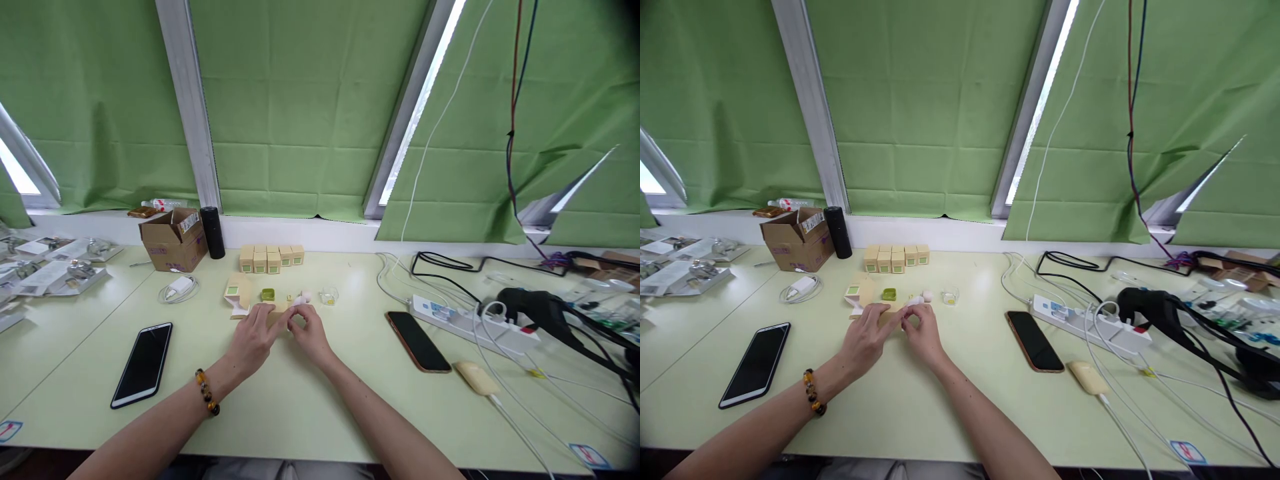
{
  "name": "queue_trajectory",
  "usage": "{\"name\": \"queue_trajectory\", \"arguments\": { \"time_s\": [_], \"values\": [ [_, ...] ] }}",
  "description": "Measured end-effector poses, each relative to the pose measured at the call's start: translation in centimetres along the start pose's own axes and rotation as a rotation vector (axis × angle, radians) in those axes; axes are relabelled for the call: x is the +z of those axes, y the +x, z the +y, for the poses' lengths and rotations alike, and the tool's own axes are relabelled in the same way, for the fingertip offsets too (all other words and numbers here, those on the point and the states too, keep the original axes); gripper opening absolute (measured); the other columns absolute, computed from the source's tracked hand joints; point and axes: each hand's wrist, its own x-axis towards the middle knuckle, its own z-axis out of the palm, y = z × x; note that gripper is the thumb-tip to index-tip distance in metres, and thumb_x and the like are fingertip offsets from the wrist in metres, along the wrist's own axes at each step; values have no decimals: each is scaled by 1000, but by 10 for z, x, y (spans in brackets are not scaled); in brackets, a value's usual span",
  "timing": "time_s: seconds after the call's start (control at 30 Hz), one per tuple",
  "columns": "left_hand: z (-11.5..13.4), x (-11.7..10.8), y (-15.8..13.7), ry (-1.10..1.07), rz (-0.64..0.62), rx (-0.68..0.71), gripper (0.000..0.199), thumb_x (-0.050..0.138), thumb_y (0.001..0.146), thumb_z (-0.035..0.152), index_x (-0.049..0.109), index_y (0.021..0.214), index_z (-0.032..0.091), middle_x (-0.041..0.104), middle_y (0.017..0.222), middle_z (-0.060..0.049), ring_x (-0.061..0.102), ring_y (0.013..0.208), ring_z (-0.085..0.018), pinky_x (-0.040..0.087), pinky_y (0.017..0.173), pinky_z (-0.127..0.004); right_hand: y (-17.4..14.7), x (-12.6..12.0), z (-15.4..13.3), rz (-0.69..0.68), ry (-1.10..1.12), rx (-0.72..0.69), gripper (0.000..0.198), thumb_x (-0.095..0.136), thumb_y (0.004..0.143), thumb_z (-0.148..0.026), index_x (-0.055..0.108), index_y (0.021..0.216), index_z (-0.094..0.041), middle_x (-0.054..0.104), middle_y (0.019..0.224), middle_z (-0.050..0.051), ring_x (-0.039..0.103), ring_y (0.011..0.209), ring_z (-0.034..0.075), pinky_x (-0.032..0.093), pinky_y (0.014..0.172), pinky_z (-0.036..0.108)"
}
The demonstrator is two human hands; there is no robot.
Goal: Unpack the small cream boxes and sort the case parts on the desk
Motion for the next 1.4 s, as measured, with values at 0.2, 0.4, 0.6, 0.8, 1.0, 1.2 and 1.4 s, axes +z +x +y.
{"name": "queue_trajectory", "arguments": {
  "time_s": [0.2, 0.4, 0.6, 0.8, 1.0, 1.2, 1.4],
  "values": [
    [-6, 0, 3, 9, 18, -120, 91, 43, 83, -10, 35, 161, 36, 52, 122, -15, 55, 116, -30, 60, 78, -37, 6, -5, 2, 43, 482, 209, 30, 78, 81, -48, 62, 76, -23, 75, 103, 6, 69, 94, 24, 56, 90, 41],
    [-17, 0, 3, -17, 56, -199, 86, 46, 86, -6, 37, 160, 37, 51, 123, -14, 55, 115, -30, 60, 77, -37, 13, -13, 11, 72, 816, 376, 50, 91, 68, -58, 56, 82, -24, 74, 84, 0, 73, 78, 22, 65, 78, 44],
    [-28, 1, 5, -207, 147, -396, 74, 50, 91, 3, 42, 157, 34, 50, 127, -14, 52, 120, -31, 60, 85, -43, 18, -22, 17, 117, 597, 304, 43, 81, 76, -58, 55, 84, -24, 65, 76, -2, 63, 68, 17, 57, 65, 34],
    [-31, 9, 8, -729, 299, -559, 62, 61, 97, 23, 41, 155, 31, 53, 141, -14, 51, 133, -29, 52, 106, -50, 8, -22, 5, -85, 66, 89, 19, 58, 93, -42, 55, 87, -24, 70, 90, 3, 62, 77, 19, 47, 69, 30],
    [-27, 12, 14, -1423, 289, -799, 71, 70, 93, 46, 35, 152, 28, 65, 133, -14, 64, 120, -25, 56, 100, -42, 2, -16, 3, -187, -168, 69, 11, 50, 94, -33, 56, 89, -25, 69, 86, 3, 61, 79, 21, 43, 67, 30],
    [-25, 10, 17, -1795, 264, -902, 59, 70, 93, 50, 47, 141, 24, 65, 138, -13, 67, 119, -27, 58, 100, -51, 1, -14, 4, -189, -230, 68, 9, 51, 94, -32, 57, 91, -25, 69, 86, 2, 62, 78, 21, 44, 66, 30],
    [-19, 1, 19, -2025, 156, -870, 44, 63, 99, 50, 57, 132, 22, 67, 135, -14, 72, 110, -26, 56, 102, -51, 0, -17, -6, -121, -170, -1, 14, 56, 95, -35, 63, 104, -26, 72, 107, 5, 65, 101, 25, 48, 90, 40]
  ]
}}
